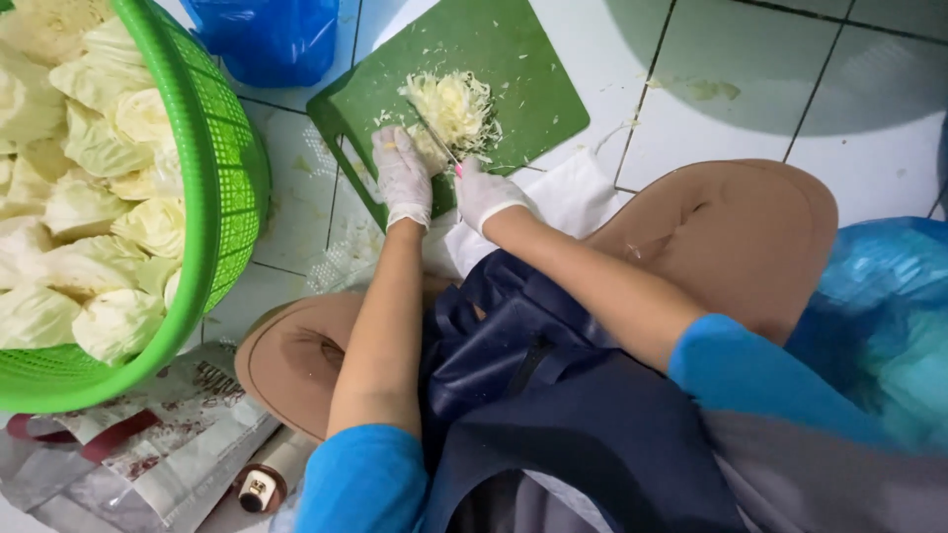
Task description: A person sitting on the floor uses a knife to finely shred cabbage chunks on a cutting board.
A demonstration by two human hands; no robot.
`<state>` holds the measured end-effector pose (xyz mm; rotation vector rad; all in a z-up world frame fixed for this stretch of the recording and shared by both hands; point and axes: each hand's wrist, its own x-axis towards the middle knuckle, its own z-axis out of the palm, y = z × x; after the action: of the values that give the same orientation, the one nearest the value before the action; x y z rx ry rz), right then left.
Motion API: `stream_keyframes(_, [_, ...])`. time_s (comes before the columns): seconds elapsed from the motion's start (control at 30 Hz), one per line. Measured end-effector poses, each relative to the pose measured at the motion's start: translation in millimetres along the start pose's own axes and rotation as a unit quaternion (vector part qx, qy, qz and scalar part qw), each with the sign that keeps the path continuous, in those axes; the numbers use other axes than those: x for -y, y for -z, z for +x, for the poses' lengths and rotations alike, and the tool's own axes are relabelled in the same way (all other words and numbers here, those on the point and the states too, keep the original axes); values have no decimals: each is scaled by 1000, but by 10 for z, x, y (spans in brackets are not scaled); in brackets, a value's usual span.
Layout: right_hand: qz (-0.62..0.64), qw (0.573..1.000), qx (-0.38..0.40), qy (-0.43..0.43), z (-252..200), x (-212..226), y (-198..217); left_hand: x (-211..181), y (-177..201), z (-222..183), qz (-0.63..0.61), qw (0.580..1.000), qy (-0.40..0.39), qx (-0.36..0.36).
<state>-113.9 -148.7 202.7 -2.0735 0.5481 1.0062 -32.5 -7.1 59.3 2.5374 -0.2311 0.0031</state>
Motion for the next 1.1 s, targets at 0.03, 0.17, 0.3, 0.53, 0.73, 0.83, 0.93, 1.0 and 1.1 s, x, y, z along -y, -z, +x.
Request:
stream_keyframes(0.03, [1, 1000, 0, 2, -15, 19, -34, 0, -1, 43, 2, 1000, -1, -1])
stream_keyframes(0.17, [-38, 999, -4, 4, -119, -42, -296, 123, -116, 1, 2, 1000, -6, -16])
stream_keyframes(0.3, [36, 999, 24, -2, -40, -46, -293, 112, -117, 8, 21, 1000, 19, 1])
stream_keyframes(0.53, [140, 979, 44, -140, -317, 93, 81, 70, -63, 75, 6, 1000, 3, 15])
stream_keyframes(0.73, [-15, 1000, 17, 2, -338, 46, -104, 128, -104, 45, -51, 998, 30, 27])
stream_keyframes(0.83, [-32, 999, 16, 6, -238, -20, -133, 180, -163, 93, 13, 999, 20, 39])
stream_keyframes(0.93, [3, 1000, 23, -19, -131, -89, -177, 243, -224, 100, 23, 998, 15, 55])
stream_keyframes(1.0, [82, 992, 46, -84, -36, -111, -209, 354, -321, 135, 50, 994, 65, 68])
stream_keyframes(1.1, [58, 995, 51, -70, -325, 77, 107, -399, 427, -31, -20, 999, -23, 22])
